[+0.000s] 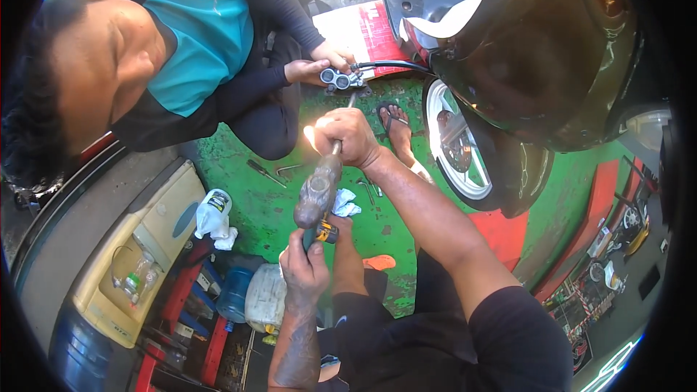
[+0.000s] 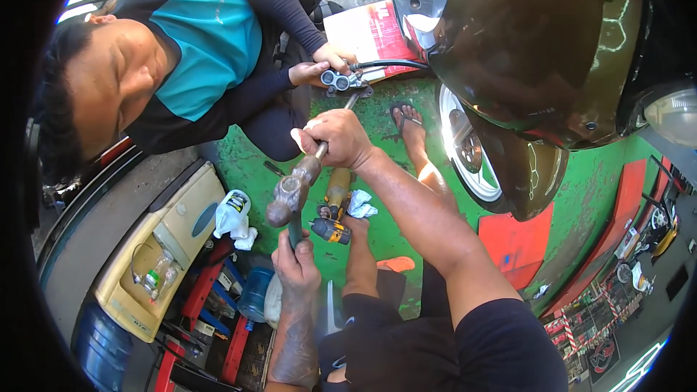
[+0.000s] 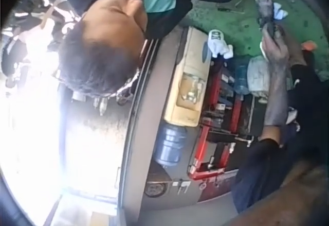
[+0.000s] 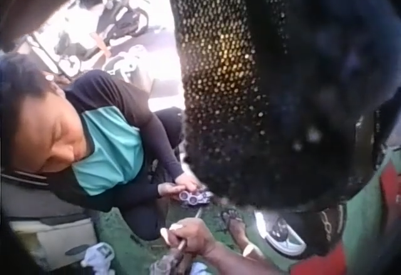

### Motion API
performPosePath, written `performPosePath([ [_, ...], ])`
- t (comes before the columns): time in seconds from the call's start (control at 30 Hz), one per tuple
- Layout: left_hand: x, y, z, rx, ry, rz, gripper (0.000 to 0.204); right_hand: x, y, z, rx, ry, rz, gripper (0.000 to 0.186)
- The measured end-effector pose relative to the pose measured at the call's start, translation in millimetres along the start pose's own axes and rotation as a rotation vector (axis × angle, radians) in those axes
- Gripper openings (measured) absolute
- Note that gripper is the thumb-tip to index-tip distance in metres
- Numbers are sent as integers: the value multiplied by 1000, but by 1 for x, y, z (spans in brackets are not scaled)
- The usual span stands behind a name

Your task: Hammering a metal punch into a motorcycle component to loosen it.

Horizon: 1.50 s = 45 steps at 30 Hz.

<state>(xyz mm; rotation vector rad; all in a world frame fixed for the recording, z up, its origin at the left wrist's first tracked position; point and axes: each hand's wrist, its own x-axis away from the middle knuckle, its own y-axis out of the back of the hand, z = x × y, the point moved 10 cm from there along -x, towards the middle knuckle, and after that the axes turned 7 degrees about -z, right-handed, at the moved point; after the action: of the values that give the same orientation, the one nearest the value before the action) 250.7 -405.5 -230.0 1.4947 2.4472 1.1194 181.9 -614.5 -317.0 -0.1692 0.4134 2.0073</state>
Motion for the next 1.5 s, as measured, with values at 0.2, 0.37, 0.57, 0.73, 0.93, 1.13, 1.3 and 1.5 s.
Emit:
performPosePath([
  [0.2, -20, -6, -11, -43, -60, -52, 37, -4, 2, -14, -68, -8, -75, 32],
  [0.37, -16, -7, -2, 17, 31, -26, 42, -6, 1, -16, 14, -2, -97, 25],
  [0.57, -14, -10, 15, -76, 138, 60, 26, -12, 6, -27, 37, -67, -181, 34],
  [0.73, -5, 53, -59, 164, -107, -256, 37, -9, 2, -30, 78, -55, -177, 34],
  [0.93, -37, 18, -50, 84, -174, -158, 13, -1, -9, -38, 111, -22, -106, 33],
  [1.13, 36, 33, 39, 489, 49, -354, 46, 23, -27, -12, 164, 50, 42, 37],
  [1.3, 86, 65, 62, 139, 126, -287, 57, 26, -41, 28, 113, 69, 92, 38],
  [1.5, 55, 35, 68, 182, 154, -173, 47, -2, -39, 16, 95, 75, -4, 30],
])
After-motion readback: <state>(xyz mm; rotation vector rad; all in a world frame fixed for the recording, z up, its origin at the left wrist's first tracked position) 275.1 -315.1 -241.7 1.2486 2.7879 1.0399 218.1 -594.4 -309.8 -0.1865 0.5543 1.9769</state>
